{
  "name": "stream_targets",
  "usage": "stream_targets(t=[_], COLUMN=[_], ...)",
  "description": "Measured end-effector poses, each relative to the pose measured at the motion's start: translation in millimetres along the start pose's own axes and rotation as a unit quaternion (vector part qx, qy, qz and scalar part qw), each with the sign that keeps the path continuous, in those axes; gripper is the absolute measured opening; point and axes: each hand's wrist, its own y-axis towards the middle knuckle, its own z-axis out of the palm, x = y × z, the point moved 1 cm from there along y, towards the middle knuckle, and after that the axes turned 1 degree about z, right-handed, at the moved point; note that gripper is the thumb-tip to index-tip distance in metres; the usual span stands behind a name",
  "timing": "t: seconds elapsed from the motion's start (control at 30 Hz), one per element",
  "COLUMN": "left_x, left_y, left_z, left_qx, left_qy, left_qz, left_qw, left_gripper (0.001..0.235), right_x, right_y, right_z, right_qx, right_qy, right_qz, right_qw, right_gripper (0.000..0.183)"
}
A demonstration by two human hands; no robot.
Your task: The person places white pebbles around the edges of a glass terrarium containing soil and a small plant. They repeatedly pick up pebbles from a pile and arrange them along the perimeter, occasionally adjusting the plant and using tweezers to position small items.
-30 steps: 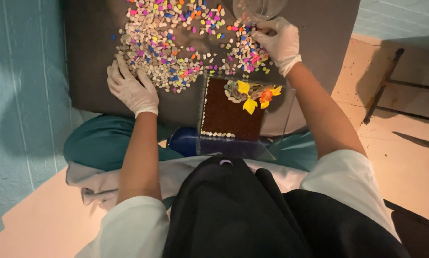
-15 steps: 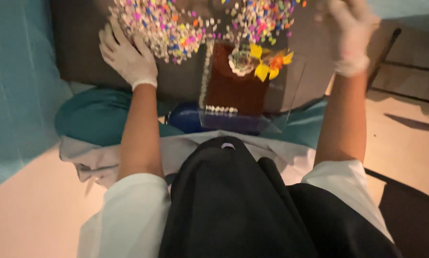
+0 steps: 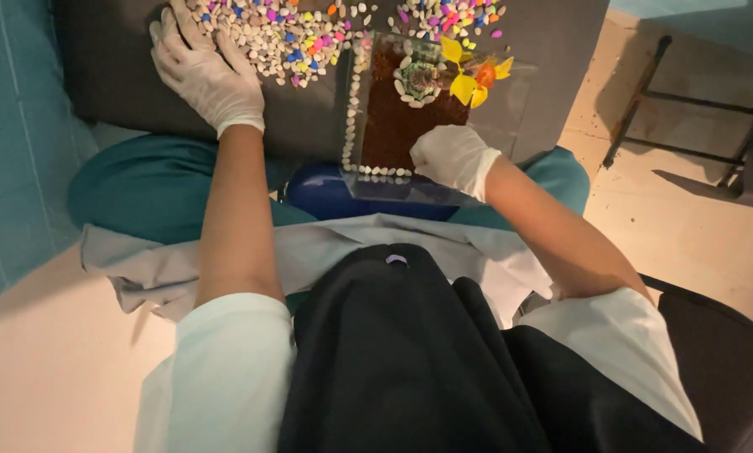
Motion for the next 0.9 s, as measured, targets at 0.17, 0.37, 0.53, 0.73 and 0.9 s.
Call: stream_targets(t=[0.17,0.37,0.53,0.73,0.9], left_x=[-2,-3,-2,-1,-2], left_y=[0,0,1,-1,0], left_z=[-2,1,5,7,2], left_qx=[0.029,0.07,0.086,0.055,0.066], left_qy=[0.036,0.109,0.132,0.111,0.108], left_qz=[-0.014,-0.014,-0.018,-0.012,-0.011], left_qw=[0.999,0.992,0.987,0.992,0.992], left_gripper=[0.055,0.058,0.061,0.059,0.059], right_x=[3,11,-3,4,3], right_y=[19,12,24,14,19], right_z=[7,2,30,14,26], right_qx=[0.119,0.09,0.045,0.027,0.034], right_qy=[-0.077,-0.053,-0.094,-0.07,-0.096], right_qz=[0.062,0.041,0.021,0.018,0.006], right_qw=[0.988,0.994,0.994,0.997,0.995], right_gripper=[0.032,0.025,0.017,0.019,0.021])
